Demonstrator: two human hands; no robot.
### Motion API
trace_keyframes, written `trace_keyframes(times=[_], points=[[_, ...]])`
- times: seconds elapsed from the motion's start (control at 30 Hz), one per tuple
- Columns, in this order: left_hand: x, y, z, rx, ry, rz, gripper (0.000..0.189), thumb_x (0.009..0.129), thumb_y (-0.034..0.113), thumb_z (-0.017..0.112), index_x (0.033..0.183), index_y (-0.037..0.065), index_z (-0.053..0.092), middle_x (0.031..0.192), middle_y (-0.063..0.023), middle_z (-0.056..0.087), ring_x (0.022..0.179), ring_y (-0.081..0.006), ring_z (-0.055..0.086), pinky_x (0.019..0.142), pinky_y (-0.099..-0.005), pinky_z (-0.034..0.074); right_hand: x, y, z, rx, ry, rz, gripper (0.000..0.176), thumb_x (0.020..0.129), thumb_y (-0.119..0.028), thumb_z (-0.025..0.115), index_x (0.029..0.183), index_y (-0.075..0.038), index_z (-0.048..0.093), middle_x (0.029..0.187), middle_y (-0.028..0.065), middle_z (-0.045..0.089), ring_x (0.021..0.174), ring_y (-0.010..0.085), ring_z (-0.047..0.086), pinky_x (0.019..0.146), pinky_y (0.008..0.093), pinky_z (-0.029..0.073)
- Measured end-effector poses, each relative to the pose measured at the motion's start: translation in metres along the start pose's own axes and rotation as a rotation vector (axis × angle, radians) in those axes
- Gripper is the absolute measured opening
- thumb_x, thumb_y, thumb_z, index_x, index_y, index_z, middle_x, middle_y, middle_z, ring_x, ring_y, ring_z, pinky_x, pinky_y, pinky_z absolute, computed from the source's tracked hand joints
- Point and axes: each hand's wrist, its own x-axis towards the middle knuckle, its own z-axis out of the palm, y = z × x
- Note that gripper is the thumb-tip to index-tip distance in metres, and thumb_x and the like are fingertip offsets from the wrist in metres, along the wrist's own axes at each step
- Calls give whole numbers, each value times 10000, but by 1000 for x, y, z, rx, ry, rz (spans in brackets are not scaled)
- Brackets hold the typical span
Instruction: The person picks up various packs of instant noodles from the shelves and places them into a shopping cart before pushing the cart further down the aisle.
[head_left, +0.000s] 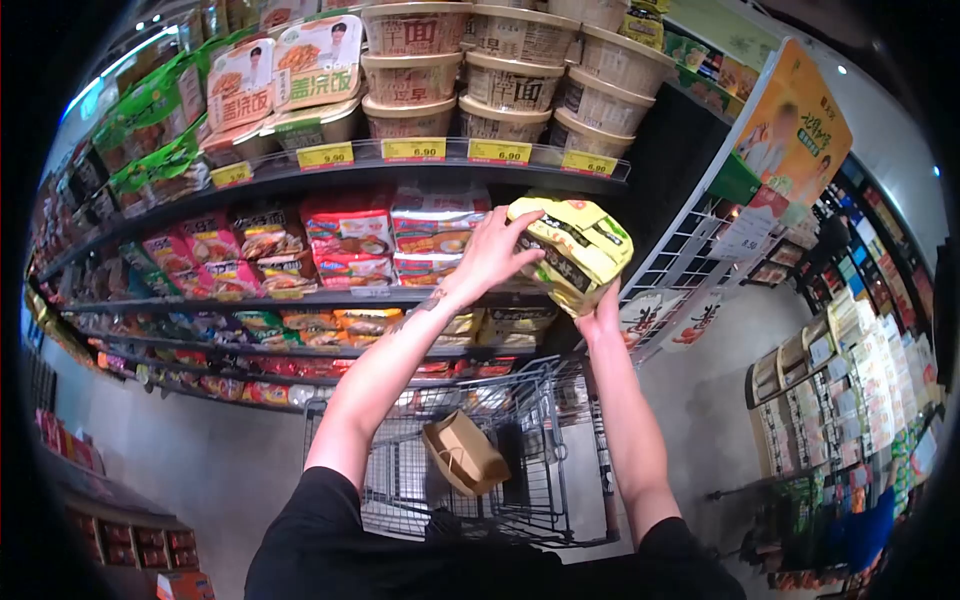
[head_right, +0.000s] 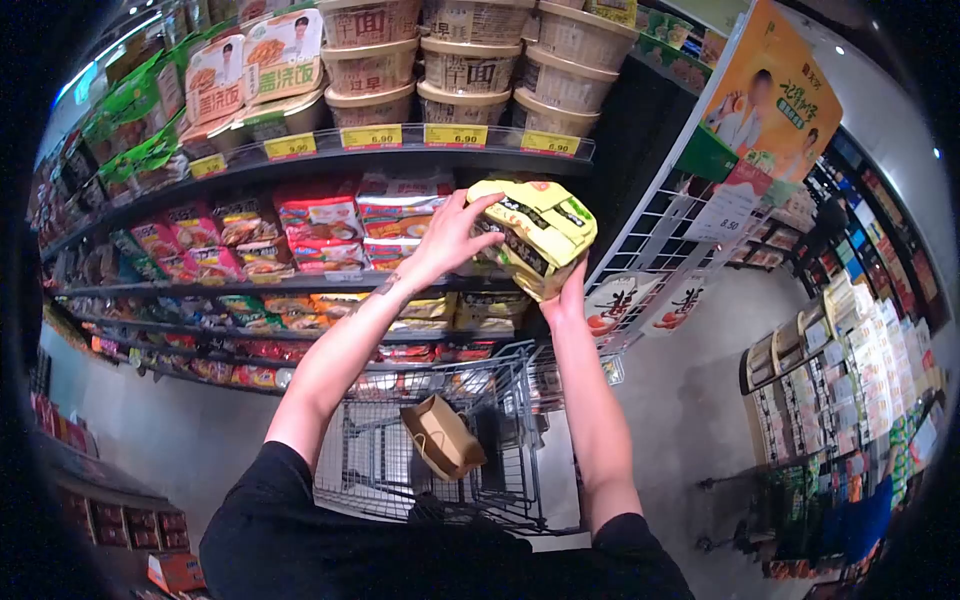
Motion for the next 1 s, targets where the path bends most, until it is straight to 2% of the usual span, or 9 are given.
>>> trace_keyframes(times=[0.03,0.23,0.33,0.43,0.57,0.83,0.9,0.97,1.0], points=[[9,-5,-2,58,36,47,583,759,320,740,1289,181,541,1116,-159,529,1060,-345,514,894,-430,427,16,-1,-4,6,12,4,657,953,-611,273,1417,-157,376,1410,66,452,1244,273,487,997,455,445],[32,-25,-20,243,-52,-59,484,786,395,697,1200,165,600,889,-142,614,897,-343,589,779,-437,453,80,-17,1,-97,15,-6,526,982,-464,303,1321,-105,482,1300,106,546,1153,296,544,950,476,464],[35,-52,-15,201,49,-10,403,824,396,660,1082,86,642,720,-155,634,735,-333,633,654,-442,489,102,-21,11,-161,123,2,482,980,-411,325,1262,-75,523,1239,120,585,1100,296,574,935,460,475],[35,-55,-18,179,15,-61,368,823,342,662,1049,54,644,751,-164,643,756,-340,637,684,-441,493,141,-26,-6,-223,130,9,474,976,-392,330,1224,-52,548,1196,131,609,1072,301,589,928,465,478],[34,-46,-26,238,84,-24,353,820,353,664,1029,69,650,743,-163,640,741,-333,638,665,-435,491,170,-26,-9,-223,149,24,447,957,-355,377,1165,-17,583,1149,152,632,1042,300,607,922,479,482],[35,-54,-23,239,44,-9,356,822,393,658,982,75,671,692,-158,633,713,-336,636,634,-436,496,222,-28,-35,-259,132,102,427,955,-337,389,1136,-11,597,1137,160,636,1034,308,611,919,496,484],[39,-52,-25,252,-50,-72,381,841,427,625,958,68,675,722,-169,646,730,-344,643,634,-440,499,231,-21,-47,-262,144,132,422,954,-333,392,1129,-9,600,1134,162,637,1032,310,612,918,500,485],[43,-50,-24,256,-48,-89,446,840,487,614,806,47,678,700,-191,634,707,-359,638,635,-443,504,231,-16,-62,-269,144,158,418,954,-328,395,1122,-8,603,1131,164,639,1030,312,613,918,504,486],[44,-49,-26,259,-53,-85,446,840,487,614,806,47,678,700,-191,634,707,-359,638,635,-443,504,228,-11,-71,-274,142,170,415,953,-326,396,1119,-7,605,1130,165,639,1029,313,614,917,506,486]])
